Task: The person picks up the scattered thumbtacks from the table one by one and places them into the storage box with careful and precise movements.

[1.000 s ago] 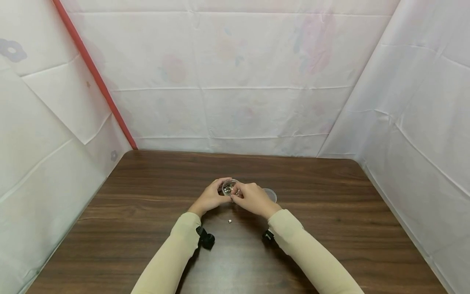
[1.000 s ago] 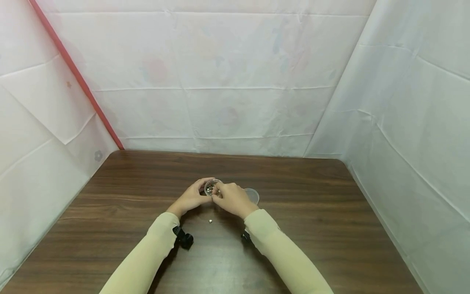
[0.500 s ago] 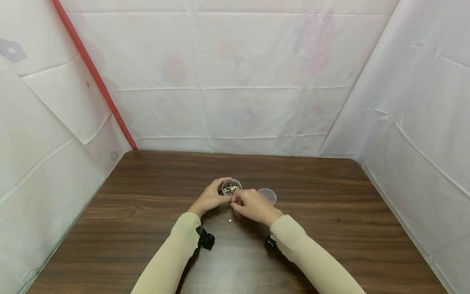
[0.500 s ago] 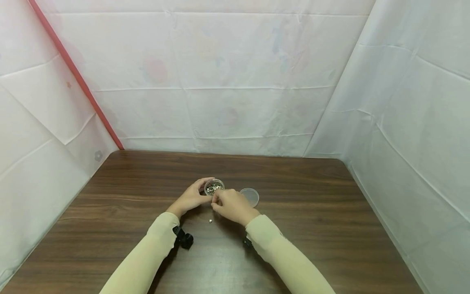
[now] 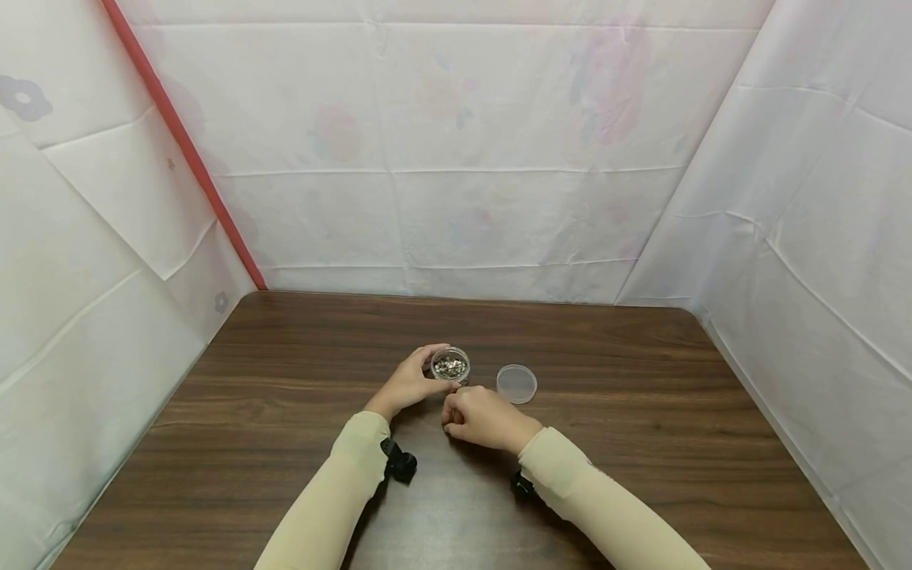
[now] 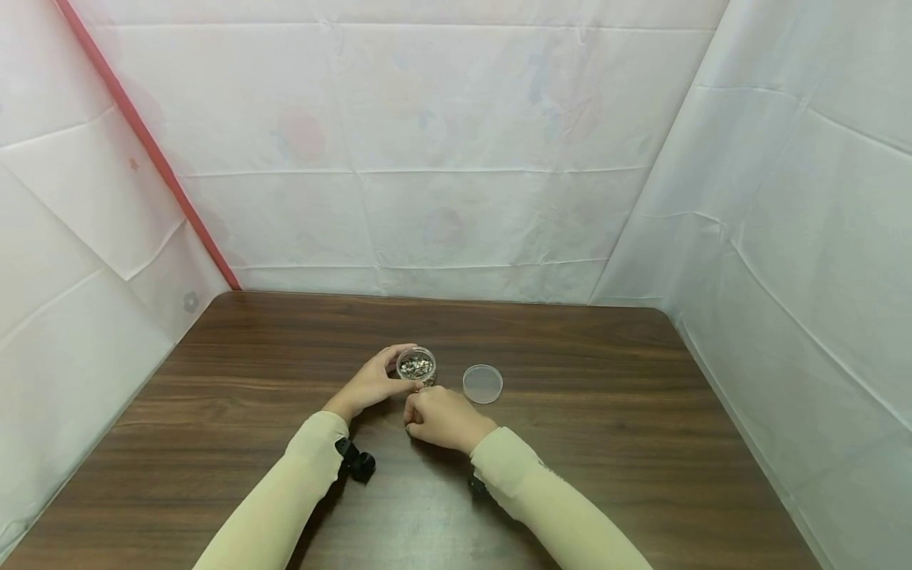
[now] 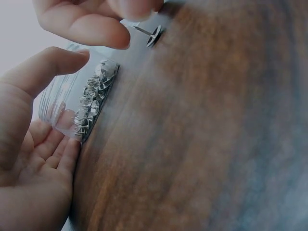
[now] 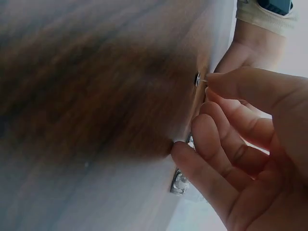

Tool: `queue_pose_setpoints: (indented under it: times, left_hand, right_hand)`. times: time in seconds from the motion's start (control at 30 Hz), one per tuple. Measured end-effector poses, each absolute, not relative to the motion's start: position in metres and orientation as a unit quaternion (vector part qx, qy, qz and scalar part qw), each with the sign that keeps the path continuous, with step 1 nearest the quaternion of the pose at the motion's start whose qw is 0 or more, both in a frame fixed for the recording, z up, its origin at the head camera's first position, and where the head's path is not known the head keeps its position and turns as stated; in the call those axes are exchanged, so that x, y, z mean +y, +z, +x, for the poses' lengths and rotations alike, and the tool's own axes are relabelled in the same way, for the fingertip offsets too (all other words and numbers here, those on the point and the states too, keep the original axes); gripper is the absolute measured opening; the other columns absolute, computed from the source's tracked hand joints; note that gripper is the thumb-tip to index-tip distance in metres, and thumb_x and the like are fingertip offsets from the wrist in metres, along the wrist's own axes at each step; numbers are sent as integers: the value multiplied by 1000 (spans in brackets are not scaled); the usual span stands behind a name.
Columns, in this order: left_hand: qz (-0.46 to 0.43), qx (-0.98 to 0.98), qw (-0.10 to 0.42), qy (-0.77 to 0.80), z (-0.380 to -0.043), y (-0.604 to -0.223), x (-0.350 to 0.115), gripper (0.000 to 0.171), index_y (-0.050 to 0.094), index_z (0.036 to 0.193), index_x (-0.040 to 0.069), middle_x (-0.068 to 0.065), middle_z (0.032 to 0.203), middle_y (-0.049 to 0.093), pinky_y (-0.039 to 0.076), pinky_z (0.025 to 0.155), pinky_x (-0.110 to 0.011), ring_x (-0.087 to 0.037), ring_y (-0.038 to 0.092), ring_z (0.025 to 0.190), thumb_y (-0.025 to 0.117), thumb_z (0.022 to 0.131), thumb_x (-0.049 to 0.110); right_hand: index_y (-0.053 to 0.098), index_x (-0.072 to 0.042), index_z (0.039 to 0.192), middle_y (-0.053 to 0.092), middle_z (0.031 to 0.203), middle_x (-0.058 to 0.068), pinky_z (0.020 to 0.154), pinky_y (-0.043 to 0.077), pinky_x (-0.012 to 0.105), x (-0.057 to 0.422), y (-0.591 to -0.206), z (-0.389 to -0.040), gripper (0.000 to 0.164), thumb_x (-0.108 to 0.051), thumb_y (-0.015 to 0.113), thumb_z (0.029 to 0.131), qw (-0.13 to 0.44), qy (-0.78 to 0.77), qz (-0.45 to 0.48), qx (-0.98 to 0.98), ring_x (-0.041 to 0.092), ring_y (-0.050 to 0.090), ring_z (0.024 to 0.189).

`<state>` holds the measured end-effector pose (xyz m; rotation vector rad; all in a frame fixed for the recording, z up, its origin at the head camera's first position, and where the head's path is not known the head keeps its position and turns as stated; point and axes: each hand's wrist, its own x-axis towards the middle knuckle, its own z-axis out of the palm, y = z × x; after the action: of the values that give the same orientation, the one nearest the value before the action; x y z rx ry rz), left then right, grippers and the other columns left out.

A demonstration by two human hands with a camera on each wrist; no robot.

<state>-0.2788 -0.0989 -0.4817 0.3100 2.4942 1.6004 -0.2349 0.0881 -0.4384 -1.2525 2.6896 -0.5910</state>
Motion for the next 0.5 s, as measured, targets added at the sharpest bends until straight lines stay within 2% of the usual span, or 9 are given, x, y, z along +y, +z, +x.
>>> queue_pose_setpoints:
  times: [0.5]
  left_hand:
    - [94,838,85,531,-278,-480,-98,73,45,136,29,3,137,40,41,97,-51,-21,41,121,79,72,38]
  right_hand:
    - [68,-20,83,55,64,-13,50,43,17,86,-439,-230,6,-24,71,81,51,-179,-406,895,-2,47,57]
